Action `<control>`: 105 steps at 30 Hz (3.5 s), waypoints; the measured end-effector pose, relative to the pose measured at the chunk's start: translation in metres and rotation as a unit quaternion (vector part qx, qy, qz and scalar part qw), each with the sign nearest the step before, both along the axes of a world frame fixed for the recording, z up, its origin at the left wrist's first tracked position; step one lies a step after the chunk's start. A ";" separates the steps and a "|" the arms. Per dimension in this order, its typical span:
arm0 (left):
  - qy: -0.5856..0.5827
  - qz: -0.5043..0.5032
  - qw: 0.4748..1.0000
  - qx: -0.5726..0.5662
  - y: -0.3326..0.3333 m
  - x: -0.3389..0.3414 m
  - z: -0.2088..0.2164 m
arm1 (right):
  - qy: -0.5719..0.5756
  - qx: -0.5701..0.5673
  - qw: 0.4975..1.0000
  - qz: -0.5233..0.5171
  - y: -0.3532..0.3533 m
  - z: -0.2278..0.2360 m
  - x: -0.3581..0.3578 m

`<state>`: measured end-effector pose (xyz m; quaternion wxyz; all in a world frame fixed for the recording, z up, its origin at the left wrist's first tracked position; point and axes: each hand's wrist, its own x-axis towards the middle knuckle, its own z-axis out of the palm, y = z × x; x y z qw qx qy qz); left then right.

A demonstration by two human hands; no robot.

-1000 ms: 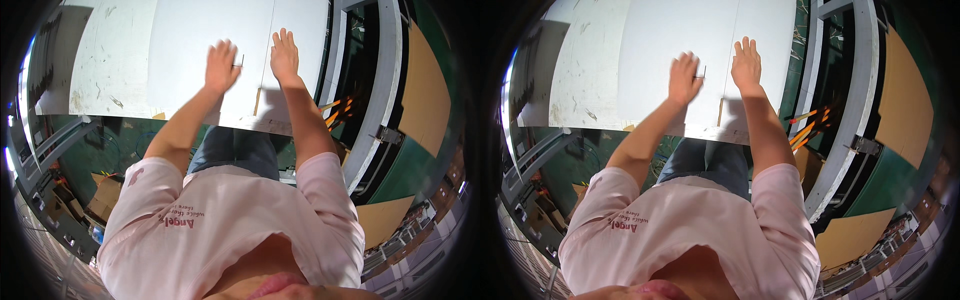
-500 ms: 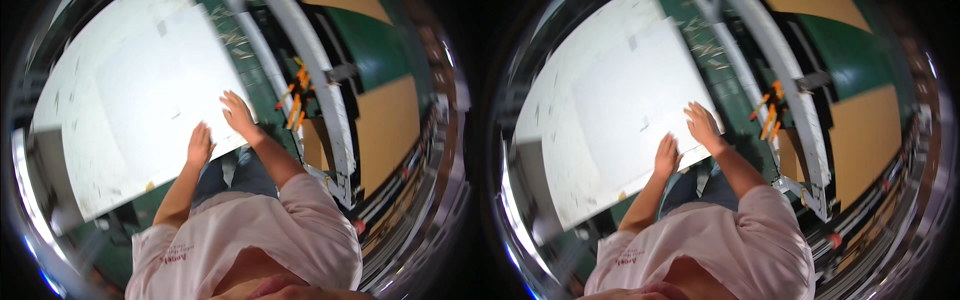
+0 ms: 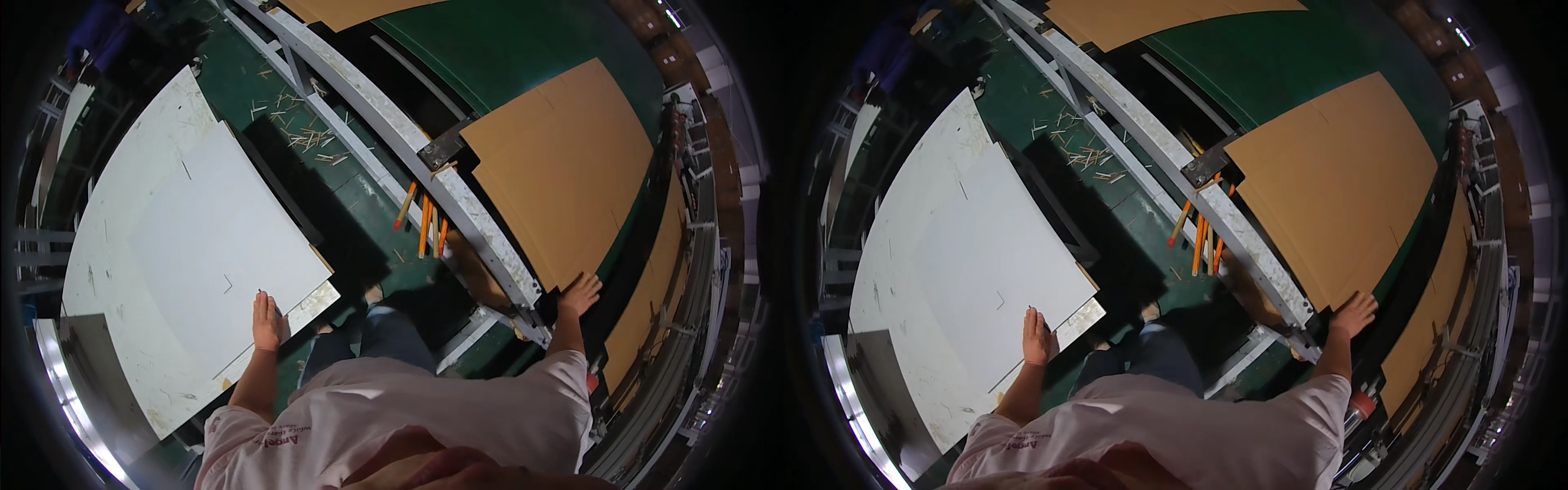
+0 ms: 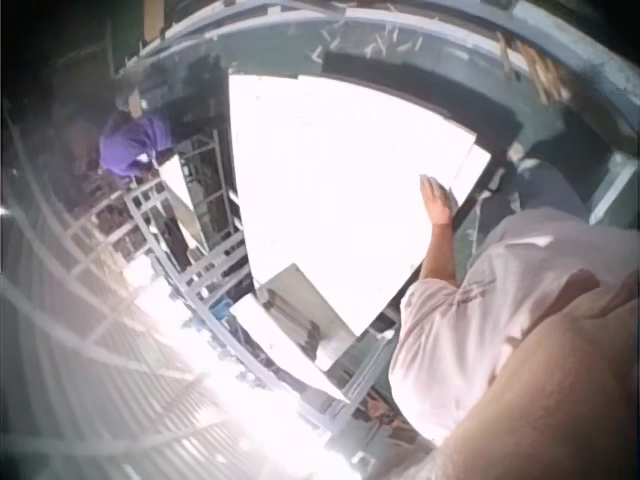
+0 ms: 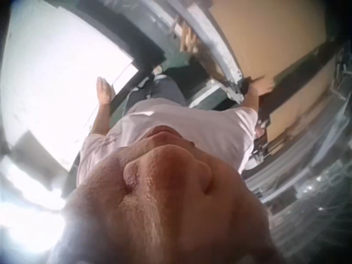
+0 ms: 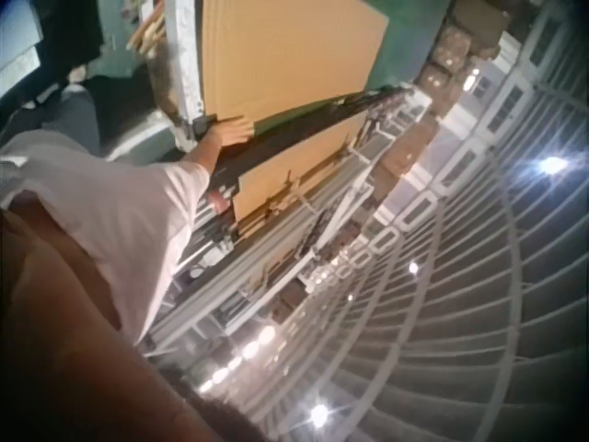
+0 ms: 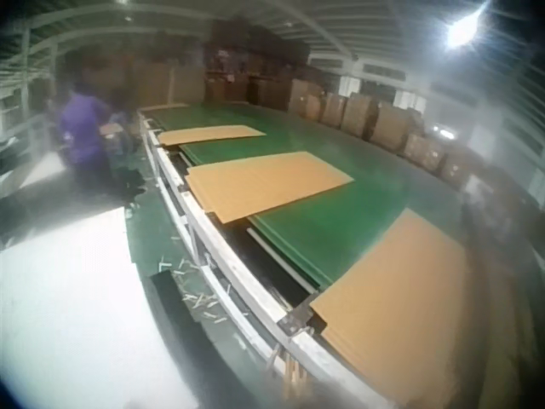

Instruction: The person repeatedly picks up white cardboard pieces and brown cardboard inserts from a table, aligns them, and places them together. The person continues this repetitive assembly process throughout the clip.

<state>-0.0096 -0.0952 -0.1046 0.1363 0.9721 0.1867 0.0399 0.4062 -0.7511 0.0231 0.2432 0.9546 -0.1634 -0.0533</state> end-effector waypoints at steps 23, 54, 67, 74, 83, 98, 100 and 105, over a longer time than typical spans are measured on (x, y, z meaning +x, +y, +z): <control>-0.140 0.045 0.985 -0.090 -0.017 0.002 0.013 | 0.258 0.771 0.533 0.232 0.462 0.257 -0.130; 0.019 0.105 0.994 -0.010 0.009 0.005 0.068 | 0.221 0.683 0.563 0.410 0.598 -0.111 -0.149; 0.060 0.114 0.991 -0.026 0.008 0.005 0.060 | 0.338 0.637 0.537 0.438 0.652 0.009 -0.050; -0.003 0.156 0.984 -0.085 0.013 0.006 0.062 | 0.274 0.342 0.515 0.737 0.706 -0.065 -0.192; 0.068 0.078 0.994 -0.035 0.022 0.008 0.065 | 0.087 0.378 0.620 0.682 0.706 -0.104 -0.159; -0.094 0.648 0.755 0.005 0.374 -0.161 -0.007 | 0.325 0.573 0.702 0.271 0.790 -0.072 -0.080; -0.080 0.671 0.708 -0.205 0.394 -0.163 0.019 | 0.418 0.634 0.621 0.194 0.786 -0.071 -0.062; -0.110 0.674 0.664 -0.303 0.405 -0.180 -0.017 | 0.445 0.694 0.543 0.161 0.784 -0.071 -0.066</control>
